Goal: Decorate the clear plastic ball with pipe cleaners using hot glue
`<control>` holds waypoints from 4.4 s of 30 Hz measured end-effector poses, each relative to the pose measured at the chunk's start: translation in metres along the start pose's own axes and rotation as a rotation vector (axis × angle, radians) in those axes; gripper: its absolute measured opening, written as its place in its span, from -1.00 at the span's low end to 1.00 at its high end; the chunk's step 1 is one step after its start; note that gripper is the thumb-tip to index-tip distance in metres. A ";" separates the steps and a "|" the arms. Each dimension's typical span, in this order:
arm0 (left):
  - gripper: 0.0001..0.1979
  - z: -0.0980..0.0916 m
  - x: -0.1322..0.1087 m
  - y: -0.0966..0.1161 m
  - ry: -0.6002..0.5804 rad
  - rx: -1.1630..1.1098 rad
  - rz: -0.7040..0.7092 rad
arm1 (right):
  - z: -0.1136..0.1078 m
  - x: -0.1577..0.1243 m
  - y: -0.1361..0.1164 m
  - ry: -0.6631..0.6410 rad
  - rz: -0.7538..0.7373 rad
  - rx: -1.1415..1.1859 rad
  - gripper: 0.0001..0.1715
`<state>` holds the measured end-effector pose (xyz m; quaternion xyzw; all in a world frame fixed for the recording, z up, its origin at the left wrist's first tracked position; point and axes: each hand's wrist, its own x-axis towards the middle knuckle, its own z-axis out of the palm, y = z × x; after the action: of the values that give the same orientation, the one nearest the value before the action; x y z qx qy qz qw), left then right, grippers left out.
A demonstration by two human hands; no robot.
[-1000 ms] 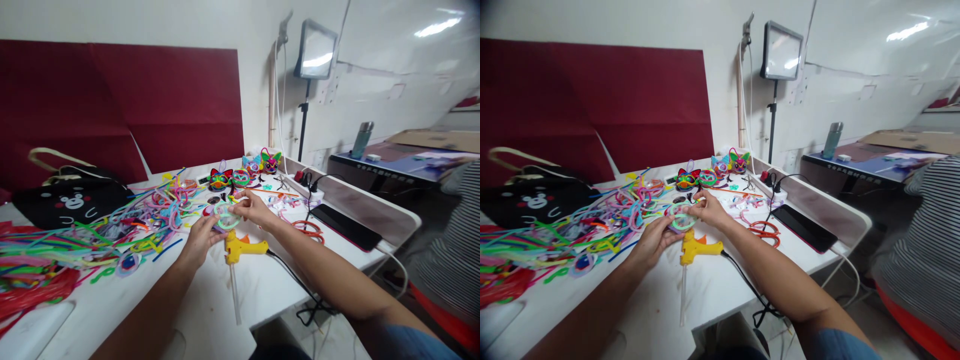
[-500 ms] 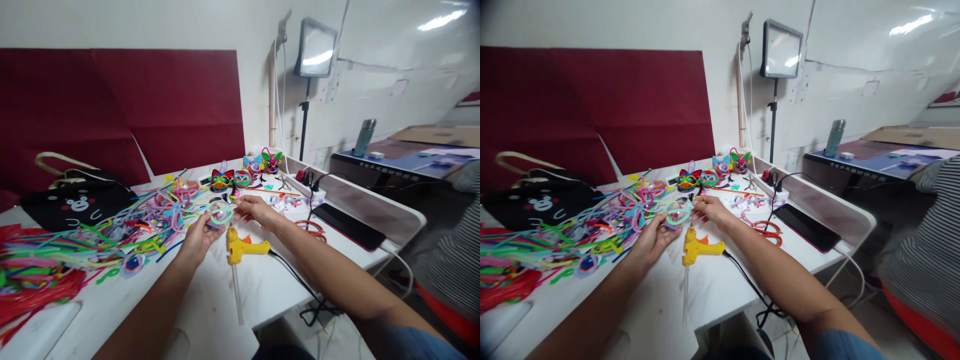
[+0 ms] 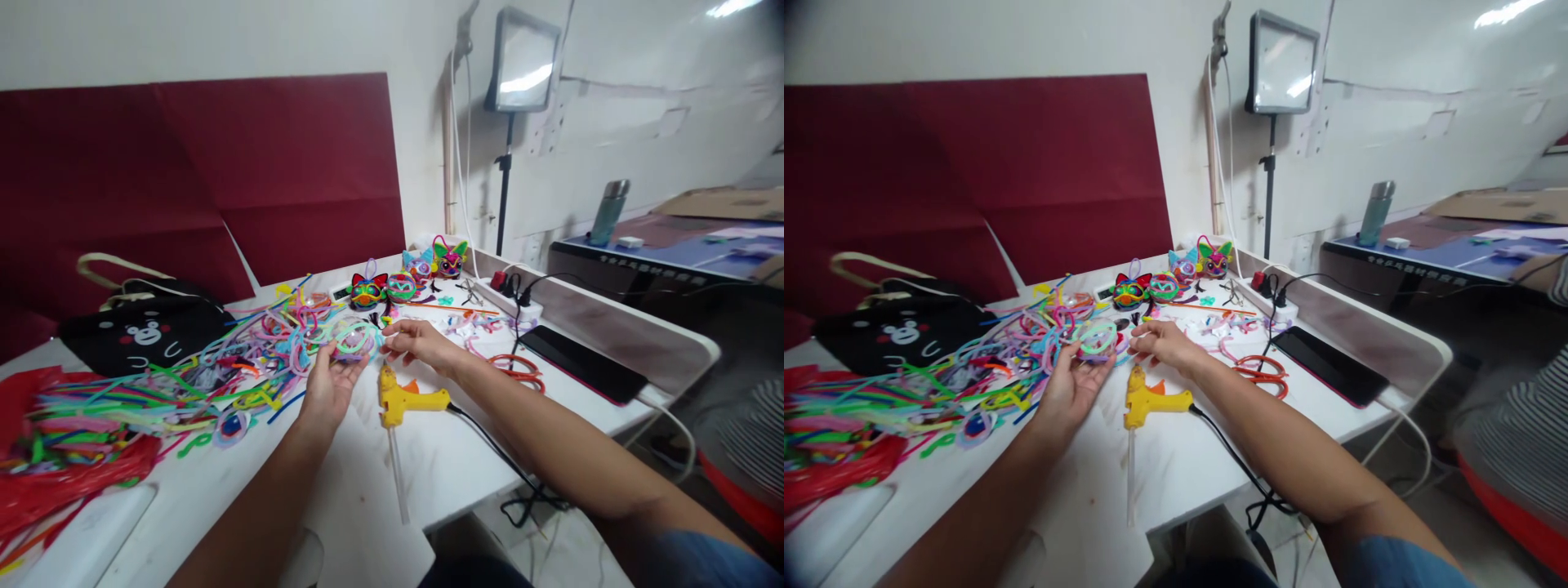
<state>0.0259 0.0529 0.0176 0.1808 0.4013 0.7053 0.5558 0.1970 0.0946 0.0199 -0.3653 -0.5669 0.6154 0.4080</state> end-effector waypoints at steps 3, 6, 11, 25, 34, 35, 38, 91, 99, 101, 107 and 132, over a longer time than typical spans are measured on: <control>-0.89 -0.001 0.001 -0.001 -0.003 -0.048 0.021 | 0.001 0.001 0.003 -0.008 -0.010 -0.020 -0.79; -0.90 -0.001 0.000 -0.002 0.005 -0.075 0.029 | 0.001 0.001 0.005 -0.014 -0.012 -0.036 -0.77; -0.91 -0.001 0.000 -0.007 -0.004 -0.092 0.033 | 0.003 0.001 0.007 -0.030 -0.027 -0.052 -0.75; -0.97 -0.002 -0.003 -0.024 -0.042 -0.011 0.097 | 0.007 0.005 0.020 -0.031 -0.123 -0.121 -0.72; -0.78 -0.005 -0.005 -0.030 -0.094 0.030 0.217 | 0.007 0.005 0.024 -0.028 -0.140 -0.116 -0.66; -0.77 -0.004 -0.006 -0.030 -0.100 0.037 0.223 | 0.007 0.005 0.024 -0.027 -0.142 -0.117 -0.64; -0.75 -0.002 -0.009 -0.030 -0.104 0.051 0.234 | 0.007 0.006 0.025 -0.022 -0.143 -0.121 -0.61; -0.65 -0.004 -0.012 -0.035 -0.177 0.213 0.251 | 0.010 0.005 0.025 0.080 -0.169 -0.261 -0.55; -0.62 -0.004 -0.012 -0.037 -0.196 0.225 0.264 | 0.015 0.001 0.022 0.177 -0.122 -0.319 -0.50; -0.63 -0.004 -0.013 -0.037 -0.203 0.227 0.262 | 0.016 0.000 0.022 0.196 -0.120 -0.319 -0.49; -0.64 -0.005 -0.012 -0.038 -0.224 0.243 0.256 | 0.016 0.002 0.025 0.202 -0.123 -0.292 -0.46; -0.68 -0.007 -0.010 -0.038 -0.251 0.222 0.174 | 0.013 0.005 0.023 0.264 -0.055 -0.397 -0.54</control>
<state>0.0487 0.0434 -0.0141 0.3615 0.3871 0.6739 0.5151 0.1808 0.0936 -0.0016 -0.5001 -0.6283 0.4276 0.4150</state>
